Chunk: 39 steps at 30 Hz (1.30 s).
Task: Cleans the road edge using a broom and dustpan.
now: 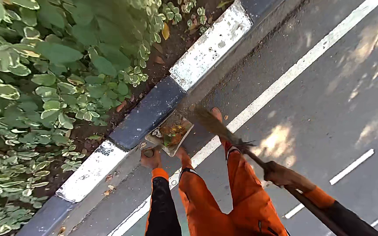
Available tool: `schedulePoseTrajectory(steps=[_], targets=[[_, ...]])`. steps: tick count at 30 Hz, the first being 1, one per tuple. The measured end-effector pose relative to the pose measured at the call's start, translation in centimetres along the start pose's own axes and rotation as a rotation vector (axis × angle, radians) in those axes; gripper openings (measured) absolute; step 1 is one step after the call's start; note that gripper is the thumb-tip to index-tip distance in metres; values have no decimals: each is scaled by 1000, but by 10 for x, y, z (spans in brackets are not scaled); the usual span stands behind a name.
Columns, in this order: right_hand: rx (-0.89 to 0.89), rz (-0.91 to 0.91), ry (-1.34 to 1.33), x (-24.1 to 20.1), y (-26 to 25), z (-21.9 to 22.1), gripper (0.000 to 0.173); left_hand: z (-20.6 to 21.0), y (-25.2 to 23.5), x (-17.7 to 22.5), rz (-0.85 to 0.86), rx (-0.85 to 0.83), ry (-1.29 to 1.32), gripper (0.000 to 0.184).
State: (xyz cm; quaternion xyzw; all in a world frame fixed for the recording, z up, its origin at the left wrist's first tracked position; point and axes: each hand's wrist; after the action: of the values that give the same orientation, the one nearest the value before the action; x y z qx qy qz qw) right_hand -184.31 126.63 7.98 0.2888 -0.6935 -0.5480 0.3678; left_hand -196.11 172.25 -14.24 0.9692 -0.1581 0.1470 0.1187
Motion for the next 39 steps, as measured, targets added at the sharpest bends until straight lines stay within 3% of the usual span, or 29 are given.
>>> schedulePoseTrajectory(steps=[2, 4, 8, 11, 13, 15, 18, 20, 23, 25, 28, 30, 31, 33, 34, 35, 36, 39], targets=[[232, 60, 46, 27, -6, 13, 13, -9, -8, -19, 40, -14, -11, 32], [398, 127, 124, 19, -42, 36, 32, -14, -14, -21, 52, -54, -47, 33], [272, 115, 49, -49, -118, 121, 47, -9, -18, -10, 38, -120, -104, 34], [132, 13, 36, -76, -82, 158, 39, -10, -20, -5, 25, -152, -170, 34], [36, -42, -82, -57, -51, 137, 15, -6, -26, -5, 20, -146, -176, 35], [-35, -53, -213, -39, -26, 96, 12, -5, -28, -2, 11, -134, -160, 35], [251, -62, 3, -42, -26, 26, 12, -5, -27, 0, 16, -122, -174, 33], [509, -27, 191, -74, -68, -12, 31, -3, -27, 6, 6, -127, -183, 33], [706, -88, 231, -105, -165, 8, 49, -1, -24, 7, 12, -118, -220, 30], [537, -197, 322, -137, -185, 70, 57, 0, -31, 8, 22, -88, -211, 31], [193, -290, 420, -152, -131, 193, 75, -8, -31, -18, 0, -70, -168, 35], [109, -330, 453, -146, -97, 232, 73, -15, -37, -41, -8, -46, -96, 37], [58, -354, 483, -139, -79, 236, 64, -21, -39, -56, 0, -24, -58, 36], [-66, -410, 496, -113, -46, 220, 60, -35, -40, -91, 26, 16, 23, 31], [-119, -399, 449, -99, -28, 203, 48, -42, -41, -104, 34, 22, 64, 29], [-140, -342, 375, -81, -12, 187, 23, -51, -40, -118, 37, 30, 84, 29], [-144, -271, 314, -64, 0, 172, 13, -58, -40, -132, 40, 38, 85, 28], [116, -172, 331, -43, 6, 128, 16, -75, -43, -158, 30, 65, 39, 27]])
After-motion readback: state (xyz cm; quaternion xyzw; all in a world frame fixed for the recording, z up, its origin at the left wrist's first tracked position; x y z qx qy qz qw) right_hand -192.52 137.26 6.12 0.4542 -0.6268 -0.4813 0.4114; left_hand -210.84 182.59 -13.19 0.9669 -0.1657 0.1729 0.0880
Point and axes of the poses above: each hand's wrist, its own y-axis away from the middle knuckle, its own z-axis out of the palm, x = y × z, and after that the axes turned 11 degrees about x, right-handed
